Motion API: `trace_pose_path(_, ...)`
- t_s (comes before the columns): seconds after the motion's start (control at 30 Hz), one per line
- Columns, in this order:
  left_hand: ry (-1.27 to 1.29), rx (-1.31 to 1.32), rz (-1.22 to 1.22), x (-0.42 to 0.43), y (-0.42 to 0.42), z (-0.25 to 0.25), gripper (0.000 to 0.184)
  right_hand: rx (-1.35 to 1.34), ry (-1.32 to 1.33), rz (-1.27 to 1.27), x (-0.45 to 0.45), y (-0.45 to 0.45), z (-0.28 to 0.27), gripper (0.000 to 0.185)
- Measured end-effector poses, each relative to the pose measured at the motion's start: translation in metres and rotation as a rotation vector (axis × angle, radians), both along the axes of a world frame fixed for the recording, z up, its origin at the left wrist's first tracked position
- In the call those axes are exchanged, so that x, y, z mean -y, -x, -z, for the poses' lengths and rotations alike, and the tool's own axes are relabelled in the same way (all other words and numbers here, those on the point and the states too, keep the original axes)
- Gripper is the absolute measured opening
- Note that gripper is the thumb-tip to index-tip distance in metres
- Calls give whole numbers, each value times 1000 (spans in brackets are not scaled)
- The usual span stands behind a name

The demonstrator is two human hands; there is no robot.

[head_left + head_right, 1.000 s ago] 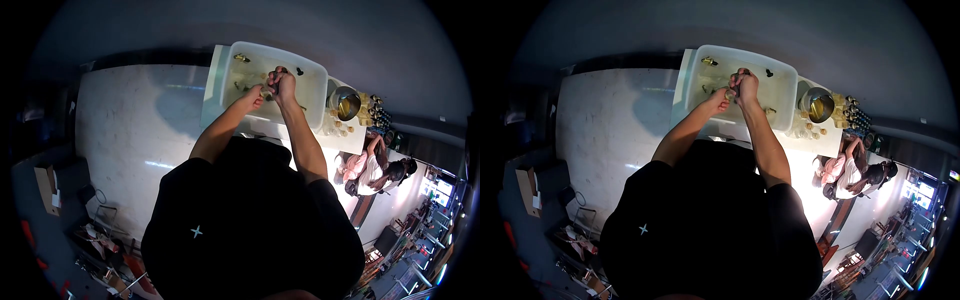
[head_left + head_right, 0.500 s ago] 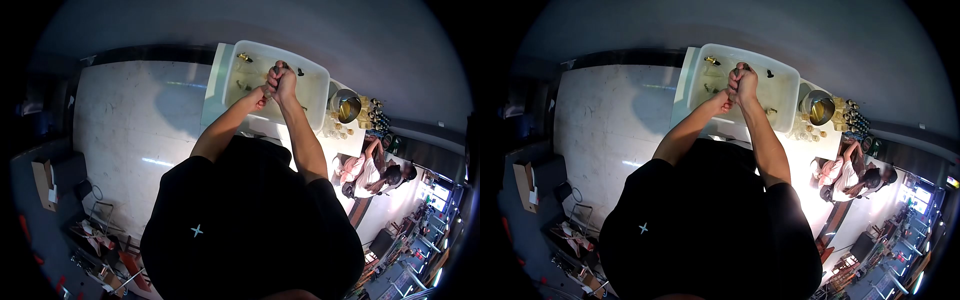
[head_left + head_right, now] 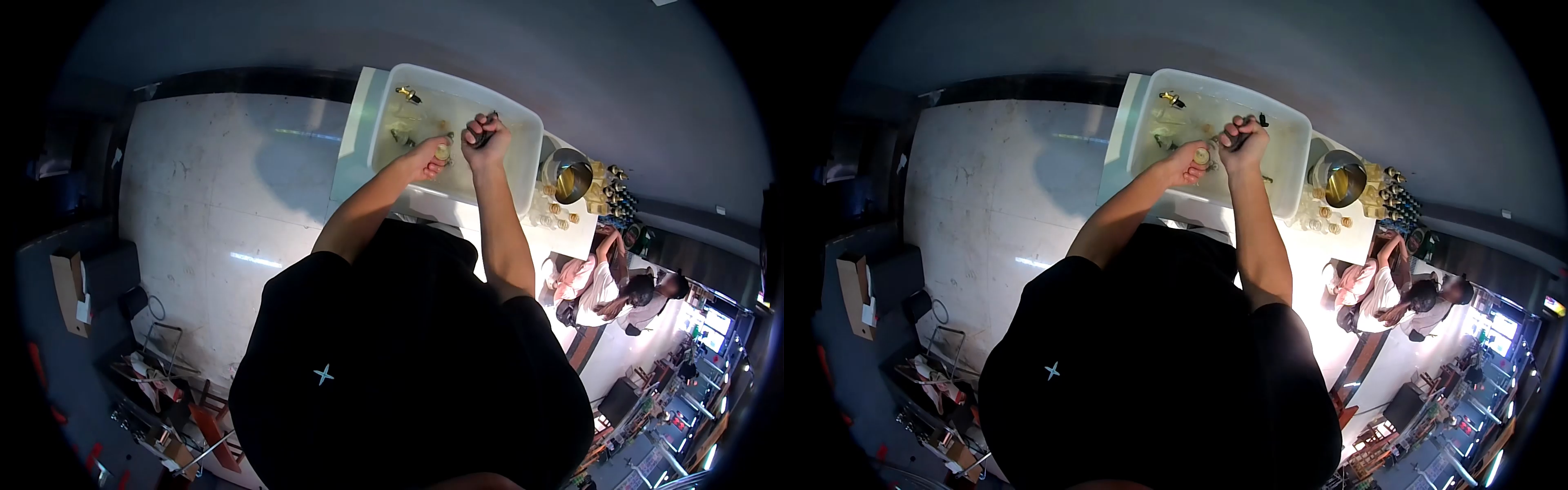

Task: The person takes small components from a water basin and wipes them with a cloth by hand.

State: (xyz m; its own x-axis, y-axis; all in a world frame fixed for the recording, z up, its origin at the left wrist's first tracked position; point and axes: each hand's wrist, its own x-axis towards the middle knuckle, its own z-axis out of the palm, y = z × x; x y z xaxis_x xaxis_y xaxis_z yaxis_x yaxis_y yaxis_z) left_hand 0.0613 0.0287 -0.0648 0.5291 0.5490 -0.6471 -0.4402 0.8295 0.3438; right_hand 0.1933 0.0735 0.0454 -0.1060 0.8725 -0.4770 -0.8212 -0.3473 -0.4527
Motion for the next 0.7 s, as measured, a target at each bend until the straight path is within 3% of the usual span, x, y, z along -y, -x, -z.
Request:
trace_pose_path(0.17, -25, -4, -93, 1, -6, -9, 42, 99, 236, -22, 9, -54, 79, 6)
trace_pose_path(0.27, -51, -1, -85, 0, -6, 0, 42, 164, 391, -122, 24, -65, 99, 6)
trace_pose_path(0.43, -84, -4, -109, 8, 0, -47, 37, 367, 425, -269, 41, -77, 143, 6)
trace_pose_path(0.53, -108, -2, -121, 7, 0, -42, 33, 540, 270, -359, 43, -78, 137, 8)
trace_pose_path(0.63, -143, -1, -139, 7, -1, -33, 27, 897, 173, -303, 45, -68, 132, 10)
trace_pose_path(0.7, -187, -11, -170, 7, -1, -29, 22, 918, 191, -336, 45, -67, 133, 13)
